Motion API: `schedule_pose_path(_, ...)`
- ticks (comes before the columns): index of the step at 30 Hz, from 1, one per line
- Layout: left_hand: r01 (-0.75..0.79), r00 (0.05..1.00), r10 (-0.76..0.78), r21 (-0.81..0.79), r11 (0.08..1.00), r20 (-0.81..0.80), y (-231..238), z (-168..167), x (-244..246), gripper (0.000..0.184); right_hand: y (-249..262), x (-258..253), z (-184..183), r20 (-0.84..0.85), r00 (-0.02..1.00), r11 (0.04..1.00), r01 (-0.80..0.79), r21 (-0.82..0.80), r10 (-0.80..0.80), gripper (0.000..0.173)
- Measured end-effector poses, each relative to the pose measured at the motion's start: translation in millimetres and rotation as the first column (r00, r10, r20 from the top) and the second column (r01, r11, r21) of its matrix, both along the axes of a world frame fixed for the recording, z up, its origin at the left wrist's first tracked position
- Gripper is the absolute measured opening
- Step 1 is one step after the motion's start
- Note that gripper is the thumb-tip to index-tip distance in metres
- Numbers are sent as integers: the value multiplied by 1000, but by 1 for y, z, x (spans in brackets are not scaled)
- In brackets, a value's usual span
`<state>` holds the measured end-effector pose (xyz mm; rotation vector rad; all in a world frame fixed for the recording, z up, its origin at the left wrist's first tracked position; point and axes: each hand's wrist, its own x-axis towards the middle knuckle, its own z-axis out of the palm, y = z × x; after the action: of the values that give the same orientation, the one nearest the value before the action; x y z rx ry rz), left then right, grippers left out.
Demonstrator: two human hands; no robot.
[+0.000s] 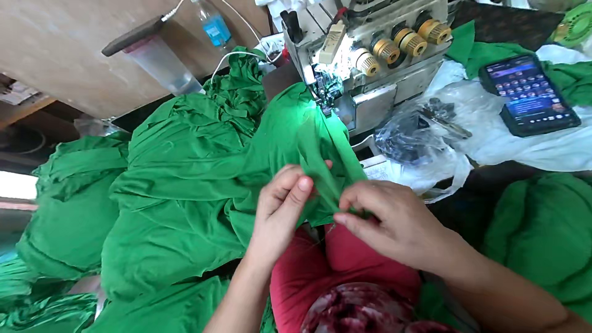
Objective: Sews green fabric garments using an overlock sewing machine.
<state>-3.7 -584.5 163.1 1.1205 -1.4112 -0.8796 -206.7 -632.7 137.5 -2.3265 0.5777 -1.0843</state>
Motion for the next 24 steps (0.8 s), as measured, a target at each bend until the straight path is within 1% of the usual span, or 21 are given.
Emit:
schedule_pose_path(1, 25, 997, -16, 109, 994, -81, 2, -10, -3, 48, 5, -3, 2, -23, 997, 995, -75, -69, 74, 23)
schedule_pose_path(2, 75, 979, -29, 221, 972, -204, 3, -21, -7, 50, 9, -6, 2, -50, 985, 978, -168, -121, 163, 23)
schedule_pose_path(3, 147, 938, -29, 319, 936, -346, 4, -30, -12, 49, 12, -8, 3, -70, 967, 955, -251, -156, 243, 22)
schedule_pose_path(4, 232, 875, -22, 378, 896, -484, 4, -36, -16, 46, 14, -9, 1, -76, 951, 935, -308, -179, 299, 21)
schedule_pose_path(5, 316, 796, -20, 388, 866, -604, 4, -40, -18, 42, 14, -10, -1, -68, 943, 925, -331, -186, 324, 20)
schedule_pose_path(7, 415, 655, -50, 304, 858, -754, 2, -44, -18, 24, 13, -12, -7, -22, 953, 942, -301, -151, 301, 17)
schedule_pose_path(8, 419, 630, -72, 261, 869, -773, 0, -42, -17, 17, 13, -13, -9, 3, 966, 959, -257, -117, 259, 16)
schedule_pose_path(9, 410, 624, -97, 219, 885, -776, -3, -38, -15, 15, 13, -14, -10, 25, 981, 978, -192, -80, 194, 16)
schedule_pose_path(11, 368, 645, -136, 150, 918, -752, -4, -29, -11, 15, 12, -14, -13, 55, 997, 998, -61, 9, 60, 20)
schedule_pose_path(13, 344, 674, -183, 85, 935, -716, -4, -23, -8, 15, 9, -14, -18, 58, 998, 997, 19, 80, -24, 28)
schedule_pose_path(15, 343, 749, -234, 62, 937, -619, -2, -23, -6, 15, 9, -14, -20, 79, 997, 995, 2, 98, -10, 28)
schedule_pose_path(16, 334, 813, -235, 96, 938, -533, 0, -25, -5, 14, 9, -15, -20, 90, 995, 996, -46, 76, 39, 27)
schedule_pose_path(17, 306, 888, -221, 161, 938, -404, 1, -26, -4, 10, 10, -15, -19, 89, 990, 993, -108, 40, 105, 25)
schedule_pose_path(18, 267, 953, -219, 235, 935, -210, 1, -26, -1, 9, 11, -16, -17, 77, 983, 986, -169, 5, 168, 23)
schedule_pose_path(19, 198, 976, -216, 297, 934, 28, 0, -23, 2, 11, 12, -16, -15, 63, 974, 976, -215, -19, 216, 21)
schedule_pose_path(20, 97, 955, -175, 305, 947, 241, -3, -17, 6, 16, 13, -17, -15, 46, 968, 969, -247, -26, 248, 20)
schedule_pose_path(21, -13, 913, -96, 262, 965, 397, -9, -11, 11, 20, 13, -16, -15, 42, 966, 967, -255, -23, 256, 19)
schedule_pose_path(22, -108, 869, 2, 185, 977, 495, -17, -3, 18, 25, 13, -15, -17, 41, 968, 968, -249, -16, 250, 19)
schedule_pose_path(24, -240, 793, 196, 1, 971, 576, -36, 11, 28, 31, 13, -11, -19, 40, 974, 975, -223, -13, 223, 19)
